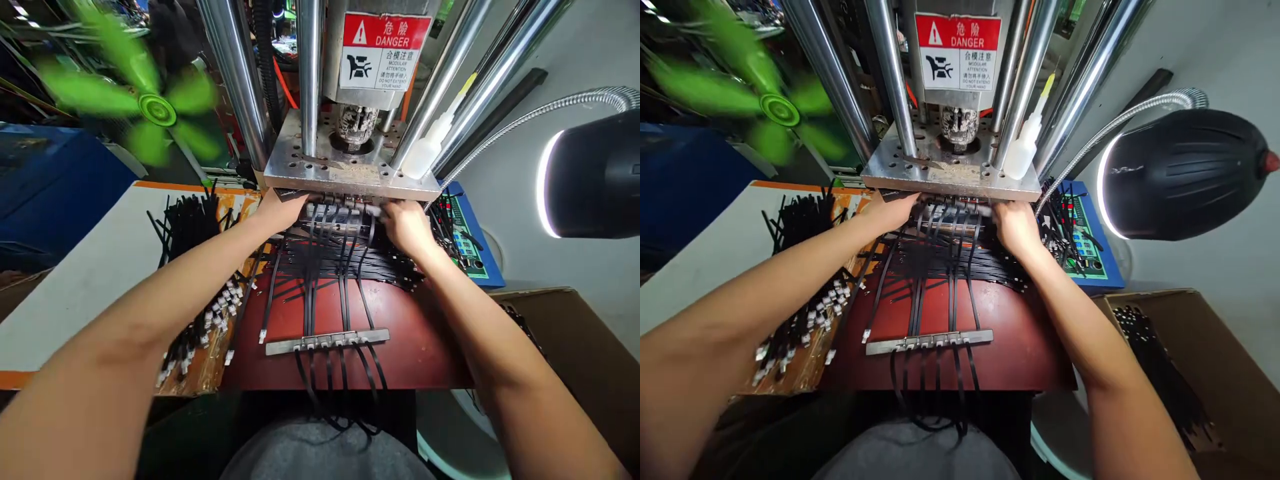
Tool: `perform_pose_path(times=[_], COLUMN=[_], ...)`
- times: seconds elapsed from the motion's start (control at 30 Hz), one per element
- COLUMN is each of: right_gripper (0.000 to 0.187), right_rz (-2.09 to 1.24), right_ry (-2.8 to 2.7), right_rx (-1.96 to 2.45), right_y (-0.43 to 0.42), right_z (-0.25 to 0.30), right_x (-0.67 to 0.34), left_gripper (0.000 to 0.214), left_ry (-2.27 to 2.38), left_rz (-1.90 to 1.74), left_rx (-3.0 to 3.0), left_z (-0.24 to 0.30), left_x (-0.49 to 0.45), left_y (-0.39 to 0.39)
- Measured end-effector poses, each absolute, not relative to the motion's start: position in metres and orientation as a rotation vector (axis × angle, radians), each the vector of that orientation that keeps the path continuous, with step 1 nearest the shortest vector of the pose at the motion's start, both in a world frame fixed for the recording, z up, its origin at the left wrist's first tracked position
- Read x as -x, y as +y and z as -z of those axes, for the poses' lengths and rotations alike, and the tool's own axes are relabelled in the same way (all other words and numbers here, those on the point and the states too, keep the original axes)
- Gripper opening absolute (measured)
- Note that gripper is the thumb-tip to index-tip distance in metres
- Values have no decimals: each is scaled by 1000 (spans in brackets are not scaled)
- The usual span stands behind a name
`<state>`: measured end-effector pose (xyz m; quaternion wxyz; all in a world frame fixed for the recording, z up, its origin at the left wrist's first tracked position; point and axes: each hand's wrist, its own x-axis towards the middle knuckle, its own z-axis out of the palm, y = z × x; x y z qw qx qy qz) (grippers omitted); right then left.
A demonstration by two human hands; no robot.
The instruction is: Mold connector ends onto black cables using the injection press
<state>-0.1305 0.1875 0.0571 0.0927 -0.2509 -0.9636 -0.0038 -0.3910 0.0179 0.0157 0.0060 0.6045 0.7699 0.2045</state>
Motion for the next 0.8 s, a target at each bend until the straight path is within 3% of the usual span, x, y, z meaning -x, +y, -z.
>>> perform_pose_path(times=[0.13, 0.23, 0.37, 0.47, 0.6, 0.8], right_gripper=[25, 24, 24, 24, 9, 26], right_rz=[-488, -766, -772, -742, -683, -790], right_ry=[-3136, -3095, -2801, -2875, -2863, -2260], right_rx=[482, 528, 673, 647, 682, 1188], right_y=[142, 126, 110, 95, 88, 125], right_z=[-69, -83, -101, -107, -115, -104], right_x=[28, -13, -1, 28, 38, -101], left_gripper=[34, 29, 27, 27, 29, 23], left_ry=[2148, 1908, 1741, 1727, 1743, 1842], left_rz=[-548, -571, -569, -485, -458, -476], left_rx=[-2315, -2533, -2785, -2968, -3144, -2920], left_z=[-21, -28, -50, -71, -85, -60], left_x=[352, 310, 266, 251, 244, 253], left_y=[-25, -28, -12, -4, -9, -38])
